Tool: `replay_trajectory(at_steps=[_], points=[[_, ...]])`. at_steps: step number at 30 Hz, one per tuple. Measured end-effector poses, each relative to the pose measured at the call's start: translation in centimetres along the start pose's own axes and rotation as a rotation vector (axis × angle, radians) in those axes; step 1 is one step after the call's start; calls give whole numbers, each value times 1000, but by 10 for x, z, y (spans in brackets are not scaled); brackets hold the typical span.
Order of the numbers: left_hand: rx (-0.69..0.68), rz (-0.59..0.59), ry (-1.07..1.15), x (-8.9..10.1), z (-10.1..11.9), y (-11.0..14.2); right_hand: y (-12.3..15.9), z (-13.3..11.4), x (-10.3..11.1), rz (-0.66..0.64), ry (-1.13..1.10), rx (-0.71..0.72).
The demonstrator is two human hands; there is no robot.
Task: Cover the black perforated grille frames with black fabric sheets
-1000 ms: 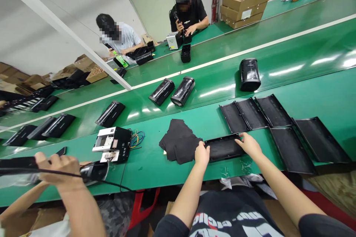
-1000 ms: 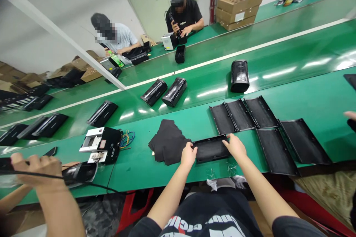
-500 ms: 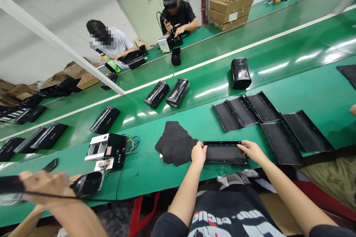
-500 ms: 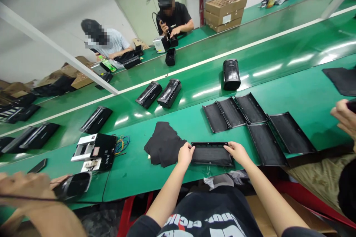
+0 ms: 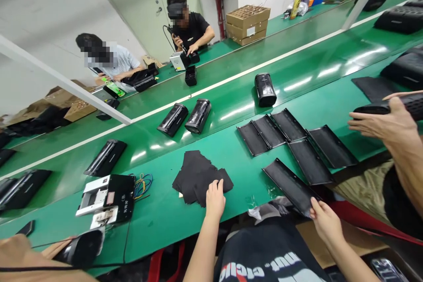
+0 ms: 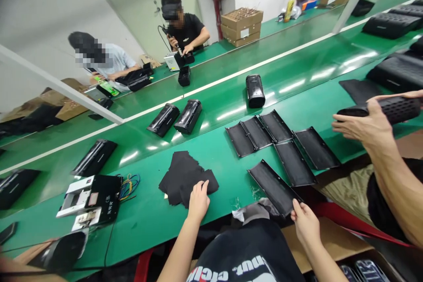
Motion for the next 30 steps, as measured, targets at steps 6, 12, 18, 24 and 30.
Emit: replay_trajectory(at_steps=[6,12,18,24,30], points=[[-90,36,-79,5,5,-10,1,0,-2,95,-80,27],[-46,43,-165,7,27,-22,4,3,-15,141,-84,37],[76,-4,-104,25,12,-49,3,-4,-23,86,71,56],[189,-69,-99,34,-13,-70,-7,-7,-21,104,255,94],[37,-22,-47,38,12,-74,22,-42,-4,259,494,292]])
Point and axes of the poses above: each hand's wrist, its own y-axis away from the middle knuckle, its own x-axis out of the back of the hand, z = x × y, the point moved 10 cm from there along -y, towards the middle knuckle, and after that the axes turned 5 degrees about y, right-handed, at the moved point
